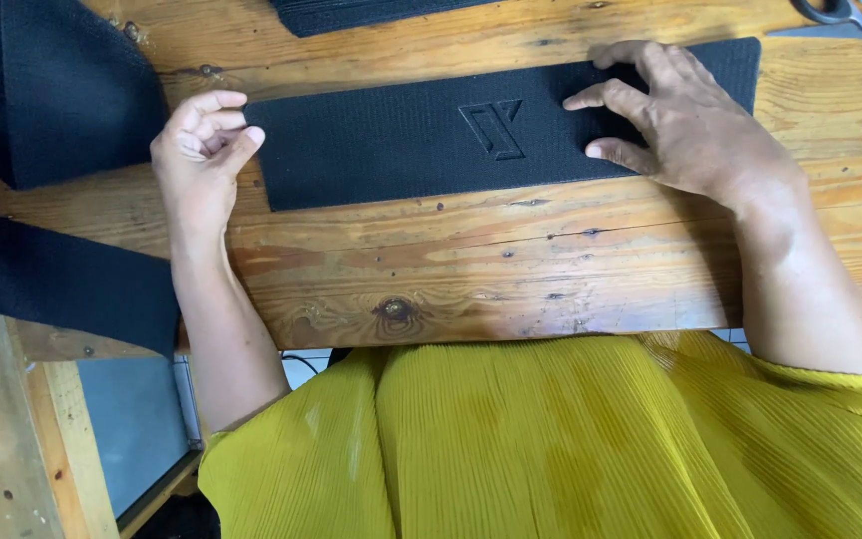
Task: The person is preparing black fabric strips by aligning them on a wooden workbench and cutting them to length using scissors.
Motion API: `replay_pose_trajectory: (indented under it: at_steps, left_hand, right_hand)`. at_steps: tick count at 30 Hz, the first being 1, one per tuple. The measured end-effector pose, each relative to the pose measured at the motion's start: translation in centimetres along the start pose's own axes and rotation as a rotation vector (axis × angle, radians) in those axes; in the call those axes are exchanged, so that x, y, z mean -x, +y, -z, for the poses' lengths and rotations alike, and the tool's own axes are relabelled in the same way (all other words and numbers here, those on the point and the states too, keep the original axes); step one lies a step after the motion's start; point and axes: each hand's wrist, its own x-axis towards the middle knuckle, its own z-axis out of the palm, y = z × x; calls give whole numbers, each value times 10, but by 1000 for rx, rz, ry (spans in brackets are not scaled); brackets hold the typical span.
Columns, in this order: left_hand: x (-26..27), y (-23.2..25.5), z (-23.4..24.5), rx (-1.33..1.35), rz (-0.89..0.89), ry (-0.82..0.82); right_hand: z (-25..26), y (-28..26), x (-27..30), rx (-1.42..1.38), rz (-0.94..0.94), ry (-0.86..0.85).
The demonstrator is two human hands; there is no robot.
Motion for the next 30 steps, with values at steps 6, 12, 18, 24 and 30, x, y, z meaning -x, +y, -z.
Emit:
replay_pose_trajectory:
  at_steps: [6, 12, 18, 24, 30]
  left_hand:
    - [1, 5, -1, -34, -11, 12]
    - [1, 0, 1, -48, -45, 11]
    - [1, 2, 1, -42, -58, 5]
    - [-1, -3, 2, 10, -5, 17]
    - [-2, -6, 4, 66, 30, -19]
  right_hand:
    - [5, -1, 3, 22, 38, -79]
    - [6, -7, 1, 4, -1, -80]
    - [4, -3, 0, 10, -14, -97]
    - [1, 1, -1, 1, -14, -94]
    - [1, -1, 0, 5, -26, -93]
